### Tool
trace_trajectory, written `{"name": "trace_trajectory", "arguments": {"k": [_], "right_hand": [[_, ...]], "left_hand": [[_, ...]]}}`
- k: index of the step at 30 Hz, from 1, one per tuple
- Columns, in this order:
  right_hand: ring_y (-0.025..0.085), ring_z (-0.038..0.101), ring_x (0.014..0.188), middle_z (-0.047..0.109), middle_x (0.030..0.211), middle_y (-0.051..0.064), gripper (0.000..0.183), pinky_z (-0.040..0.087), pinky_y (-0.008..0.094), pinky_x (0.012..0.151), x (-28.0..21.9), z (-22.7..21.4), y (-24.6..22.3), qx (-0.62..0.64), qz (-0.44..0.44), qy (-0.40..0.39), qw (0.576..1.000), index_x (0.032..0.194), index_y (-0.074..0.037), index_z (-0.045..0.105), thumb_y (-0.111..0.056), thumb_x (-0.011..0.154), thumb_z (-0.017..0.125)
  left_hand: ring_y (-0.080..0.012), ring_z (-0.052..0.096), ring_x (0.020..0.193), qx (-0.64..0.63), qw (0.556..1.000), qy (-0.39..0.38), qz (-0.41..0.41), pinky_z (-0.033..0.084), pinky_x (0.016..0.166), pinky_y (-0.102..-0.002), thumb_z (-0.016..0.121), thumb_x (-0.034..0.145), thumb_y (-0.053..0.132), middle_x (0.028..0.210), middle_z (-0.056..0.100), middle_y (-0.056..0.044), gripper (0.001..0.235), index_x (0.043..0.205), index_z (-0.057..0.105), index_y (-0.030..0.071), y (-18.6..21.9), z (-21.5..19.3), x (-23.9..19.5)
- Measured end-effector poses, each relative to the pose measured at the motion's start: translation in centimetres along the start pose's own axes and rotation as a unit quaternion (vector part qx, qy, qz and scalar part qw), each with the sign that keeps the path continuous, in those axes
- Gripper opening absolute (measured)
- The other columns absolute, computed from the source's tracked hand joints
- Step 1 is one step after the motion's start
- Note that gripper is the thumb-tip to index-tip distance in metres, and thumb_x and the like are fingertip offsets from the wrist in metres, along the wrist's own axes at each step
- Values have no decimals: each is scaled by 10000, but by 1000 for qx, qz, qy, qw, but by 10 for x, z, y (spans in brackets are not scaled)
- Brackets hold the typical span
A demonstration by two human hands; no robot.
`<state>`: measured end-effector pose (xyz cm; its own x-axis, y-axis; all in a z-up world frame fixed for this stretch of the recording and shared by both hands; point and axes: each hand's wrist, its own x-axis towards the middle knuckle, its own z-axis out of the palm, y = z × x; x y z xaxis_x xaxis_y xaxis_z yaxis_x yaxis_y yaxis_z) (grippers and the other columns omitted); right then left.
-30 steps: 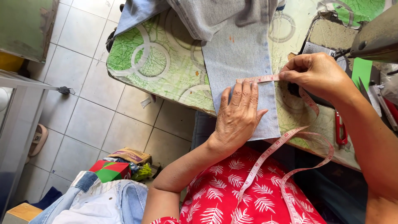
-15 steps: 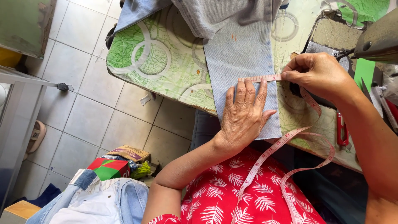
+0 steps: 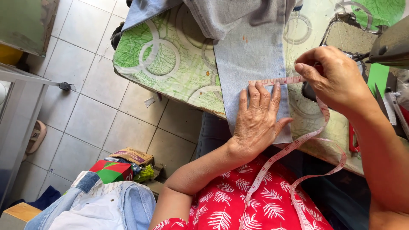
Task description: Cutting denim fabric with scissors and measuring the dimensions with a tape measure on a work table.
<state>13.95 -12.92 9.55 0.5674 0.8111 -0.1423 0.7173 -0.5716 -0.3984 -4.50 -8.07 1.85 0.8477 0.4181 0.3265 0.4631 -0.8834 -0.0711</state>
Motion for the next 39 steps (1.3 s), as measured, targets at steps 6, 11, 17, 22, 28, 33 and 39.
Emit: {"name": "trace_trajectory", "arguments": {"k": [6, 11, 17, 22, 28, 33, 39], "right_hand": [[239, 654, 1072, 610, 1214, 118, 224, 535, 329, 1000, 7, 6, -58, 149, 8, -82, 985, 1149, -48, 733, -117, 936, 736], [153, 720, 861, 784, 925, 27, 156, 526, 308, 775, 20, 25, -67, 76, -38, -100, 991, 1040, -139, 738, -199, 903, 781], [206, 708, 841, 754, 897, 60, 149, 535, 343, 770, 30, 35, -72, 58, -26, -112, 992, 1028, -94, 690, -189, 915, 716], [244, 702, 815, 748, 875, 78, 141, 537, 376, 744, 34, 45, -67, 26, -62, -96, 993, 1014, -77, 681, -156, 900, 705], [243, 660, 762, 708, 886, 108, 139, 522, 370, 644, 38, 56, -48, 72, -150, -1, 986, 1004, -43, 655, -75, 915, 757], [124, 587, 809, 639, 1008, 70, 124, 543, 227, 728, 28, 10, -26, 404, -34, -92, 909, 1192, -31, 633, -19, 1069, 621], [-41, 441, 617, 569, 735, -77, 227, 323, 122, 534, 2, 3, 15, 389, 33, -26, 920, 891, -161, 589, -162, 988, 794]], "left_hand": [[-474, 461, 1441, -26, 999, -30, -25, 360, 1228, -583, 198, 984, 722, 1510, 497, -301, 907, 1579, 340, 54, 12, 4, -5], [-418, 493, 1401, -34, 998, -19, -47, 363, 1238, -556, 278, 948, 740, 1459, 544, -227, 932, 1518, 448, 23, 13, 0, -3], [-393, 461, 1443, 7, 998, -49, -37, 338, 1248, -534, 321, 949, 793, 1569, 465, -166, 972, 1557, 398, 38, 12, -6, 0], [-425, 454, 1452, -7, 998, -41, -39, 342, 1249, -552, 380, 942, 795, 1567, 456, -199, 968, 1549, 420, 41, 15, 2, -3], [-462, 441, 1448, -9, 999, -33, -36, 325, 1246, -576, 329, 953, 775, 1513, 496, -255, 934, 1547, 421, 61, 15, 0, -3], [-467, 505, 1419, -4, 999, -16, -30, 393, 1220, -581, 325, 972, 781, 1475, 547, -272, 960, 1582, 314, 39, 12, 4, -6], [-447, 482, 1417, -17, 1000, -11, -21, 370, 1205, -545, 407, 937, 799, 1450, 549, -260, 947, 1554, 433, 81, 7, -1, -2]]}}
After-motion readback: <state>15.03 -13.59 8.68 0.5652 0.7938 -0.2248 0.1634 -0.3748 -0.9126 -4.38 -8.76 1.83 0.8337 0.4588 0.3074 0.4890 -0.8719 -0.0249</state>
